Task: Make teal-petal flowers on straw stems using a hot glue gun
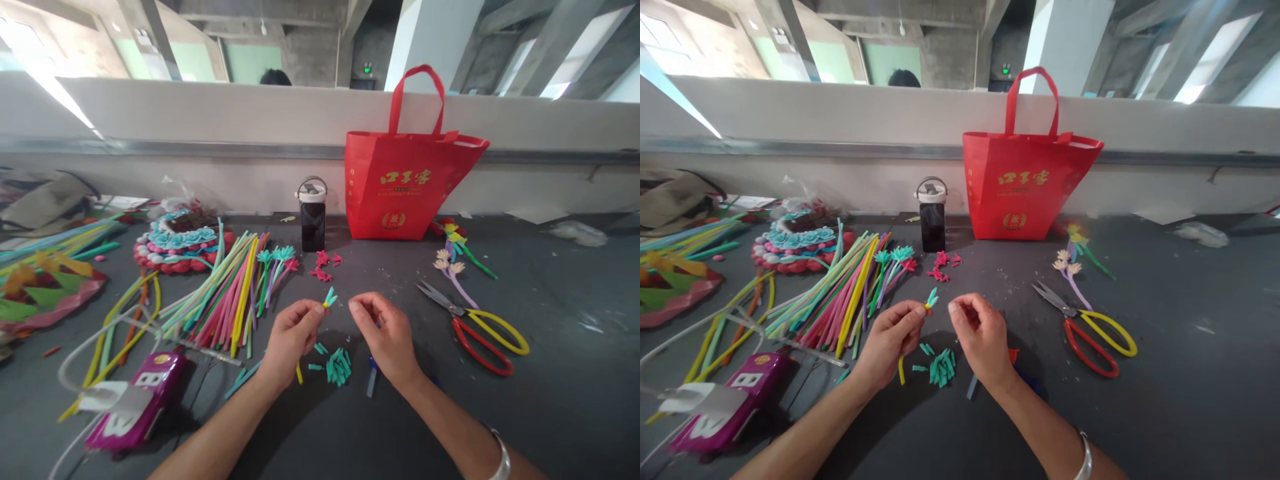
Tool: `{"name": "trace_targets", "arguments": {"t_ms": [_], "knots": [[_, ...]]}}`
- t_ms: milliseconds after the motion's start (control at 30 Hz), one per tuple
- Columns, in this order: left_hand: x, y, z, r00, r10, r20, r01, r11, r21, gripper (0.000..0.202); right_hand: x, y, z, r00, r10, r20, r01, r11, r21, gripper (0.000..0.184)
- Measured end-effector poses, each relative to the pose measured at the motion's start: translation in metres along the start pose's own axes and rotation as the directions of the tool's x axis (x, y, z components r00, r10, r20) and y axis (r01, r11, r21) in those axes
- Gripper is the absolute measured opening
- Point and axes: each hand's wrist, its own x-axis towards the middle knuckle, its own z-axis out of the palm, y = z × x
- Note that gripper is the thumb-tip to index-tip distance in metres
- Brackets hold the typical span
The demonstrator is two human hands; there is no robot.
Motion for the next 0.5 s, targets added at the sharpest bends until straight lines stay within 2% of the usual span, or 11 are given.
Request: {"name": "trace_targets", "arguments": {"t_ms": [233,400,500], "knots": [[-0.0001,-0.0012,0.0002,0.999,0.030,-0.010,-0.030,0.999,0.045,0.035,-0.0022,-0.0002,0.0018,0.996,-0.068,-0.060,0.066,0.998,-0.024,0.014],[-0.0026,0.0010,0.0031,0.997,0.062,-0.036,-0.056,0.990,0.129,0.031,-0.0030,-0.0016,0.0001,0.981,-0.188,-0.054,0.186,0.982,-0.037,0.017],[-0.0027,0.0012,0.0032,0.995,0.079,-0.054,-0.068,0.980,0.187,0.028,-0.0019,-0.0020,-0.0013,0.977,-0.207,-0.053,0.204,0.977,-0.053,0.016]]}}
